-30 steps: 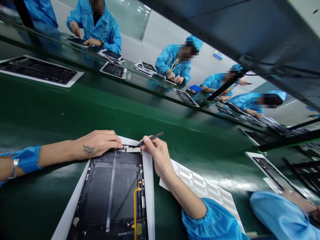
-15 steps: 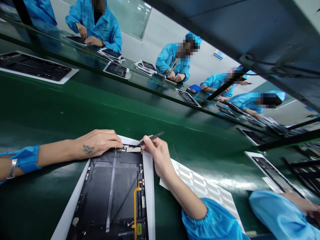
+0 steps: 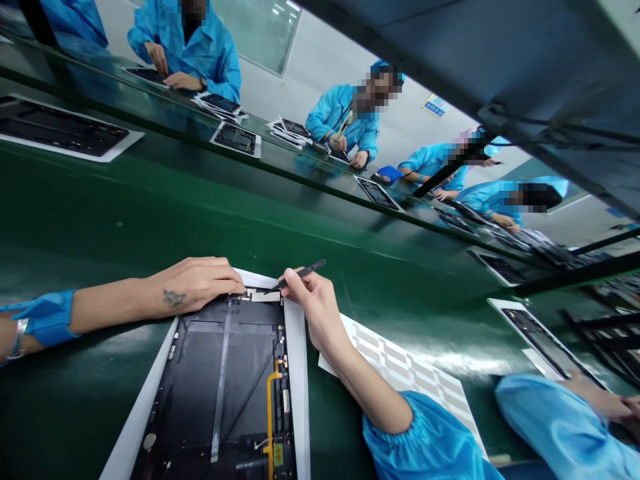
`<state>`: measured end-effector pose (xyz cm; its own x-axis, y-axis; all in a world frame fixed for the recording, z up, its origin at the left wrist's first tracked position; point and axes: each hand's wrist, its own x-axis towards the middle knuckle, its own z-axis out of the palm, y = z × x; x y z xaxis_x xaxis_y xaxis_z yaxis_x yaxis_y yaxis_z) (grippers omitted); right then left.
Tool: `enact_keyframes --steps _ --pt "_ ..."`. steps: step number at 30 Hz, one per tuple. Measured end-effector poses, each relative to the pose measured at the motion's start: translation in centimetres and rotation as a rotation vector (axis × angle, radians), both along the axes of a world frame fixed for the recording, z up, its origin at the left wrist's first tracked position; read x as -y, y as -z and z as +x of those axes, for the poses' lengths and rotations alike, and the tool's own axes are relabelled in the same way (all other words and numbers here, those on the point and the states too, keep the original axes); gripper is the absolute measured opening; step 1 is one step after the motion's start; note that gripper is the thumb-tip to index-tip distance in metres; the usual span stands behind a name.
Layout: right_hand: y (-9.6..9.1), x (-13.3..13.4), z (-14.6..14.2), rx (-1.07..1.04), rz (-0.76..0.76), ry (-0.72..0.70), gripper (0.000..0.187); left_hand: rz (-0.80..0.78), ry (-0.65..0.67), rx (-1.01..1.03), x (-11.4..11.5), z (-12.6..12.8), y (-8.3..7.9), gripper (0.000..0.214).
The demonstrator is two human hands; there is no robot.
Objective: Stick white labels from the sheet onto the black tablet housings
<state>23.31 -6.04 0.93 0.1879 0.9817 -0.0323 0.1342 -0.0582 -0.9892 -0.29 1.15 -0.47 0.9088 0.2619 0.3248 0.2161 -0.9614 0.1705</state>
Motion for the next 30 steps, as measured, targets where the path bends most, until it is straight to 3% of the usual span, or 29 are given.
enact_keyframes --steps 5,11,16,21,30 --pt "0.4 -0.1 0.2 0.056 0.031 -0.018 0.040 -0.014 -0.012 -0.063 0.2 0.2 -0.7 0.047" --pt "0.5 0.0 0.3 0.305 0.138 -0.041 0.039 -0.010 -0.007 -0.062 -0.1 0.2 -0.4 0.046" --pt "0.1 0.6 -0.2 0.346 0.211 0.002 0.036 0.016 0.020 -0.046 -0.1 0.1 -0.4 0.043" --pt "0.5 0.6 -0.8 0.427 0.293 -0.115 0.032 0.044 0.028 -0.025 -0.1 -0.1 -0.3 0.035" --pt "0.7 0.6 -0.8 0.533 0.430 -0.194 0.026 0.095 0.027 0.029 -0.6 0.1 1.1 0.037"
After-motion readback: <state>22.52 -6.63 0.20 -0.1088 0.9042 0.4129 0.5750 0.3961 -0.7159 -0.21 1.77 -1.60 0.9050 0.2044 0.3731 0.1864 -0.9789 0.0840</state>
